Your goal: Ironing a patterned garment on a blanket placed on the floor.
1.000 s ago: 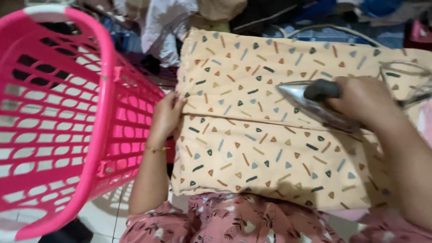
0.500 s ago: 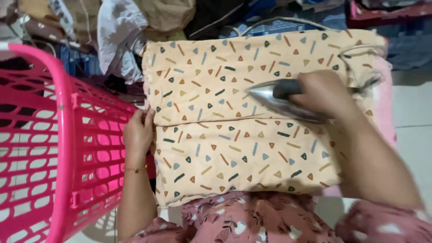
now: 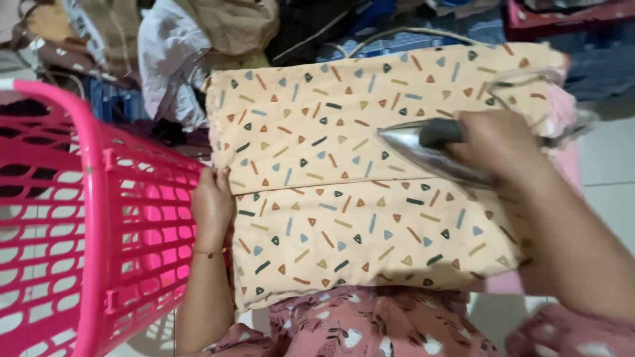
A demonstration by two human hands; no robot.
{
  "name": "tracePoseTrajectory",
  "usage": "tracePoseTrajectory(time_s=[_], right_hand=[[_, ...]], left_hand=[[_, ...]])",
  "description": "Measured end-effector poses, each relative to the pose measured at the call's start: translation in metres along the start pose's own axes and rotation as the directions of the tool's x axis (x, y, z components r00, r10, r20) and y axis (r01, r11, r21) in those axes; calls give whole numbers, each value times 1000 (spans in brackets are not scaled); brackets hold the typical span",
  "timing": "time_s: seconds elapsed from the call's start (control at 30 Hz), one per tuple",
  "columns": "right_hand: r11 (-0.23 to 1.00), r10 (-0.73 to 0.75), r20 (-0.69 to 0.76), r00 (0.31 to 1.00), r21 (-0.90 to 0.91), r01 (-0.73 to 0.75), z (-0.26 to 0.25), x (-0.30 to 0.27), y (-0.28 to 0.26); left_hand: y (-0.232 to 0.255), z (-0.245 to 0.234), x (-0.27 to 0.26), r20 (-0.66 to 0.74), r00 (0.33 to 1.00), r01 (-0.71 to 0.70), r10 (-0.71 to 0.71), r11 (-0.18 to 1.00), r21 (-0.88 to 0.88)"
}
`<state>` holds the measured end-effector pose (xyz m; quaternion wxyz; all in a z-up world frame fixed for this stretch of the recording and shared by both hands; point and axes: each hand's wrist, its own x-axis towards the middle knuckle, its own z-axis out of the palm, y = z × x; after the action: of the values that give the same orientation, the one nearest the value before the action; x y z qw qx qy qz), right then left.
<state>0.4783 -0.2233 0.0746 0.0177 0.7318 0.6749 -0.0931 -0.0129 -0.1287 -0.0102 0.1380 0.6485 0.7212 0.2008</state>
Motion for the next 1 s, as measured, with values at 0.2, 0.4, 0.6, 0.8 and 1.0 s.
tracePoseTrajectory(time_s=[0.2, 0.4, 0.6, 0.8, 1.0], right_hand=[[990, 133, -67, 989, -38, -136, 49, -24, 114], [995, 102, 238, 966, -10, -102, 10, 37, 3], [964, -267, 335, 904, 87, 252, -25, 91, -200], [922, -382, 152, 911, 124, 366, -7, 103, -265], [942, -332, 215, 919, 132, 309, -8, 67, -255]], left_hand=[[-16, 7, 1, -27, 999, -45, 41, 985, -169], [-19, 15, -2, -100, 992, -93, 76, 980, -177], [-19, 19, -6, -172, 982, -122, 82, 965, -232], [-29, 32, -3, -271, 957, -204, 109, 912, -355], [-29, 30, -2, -221, 975, -106, 19, 916, -387]])
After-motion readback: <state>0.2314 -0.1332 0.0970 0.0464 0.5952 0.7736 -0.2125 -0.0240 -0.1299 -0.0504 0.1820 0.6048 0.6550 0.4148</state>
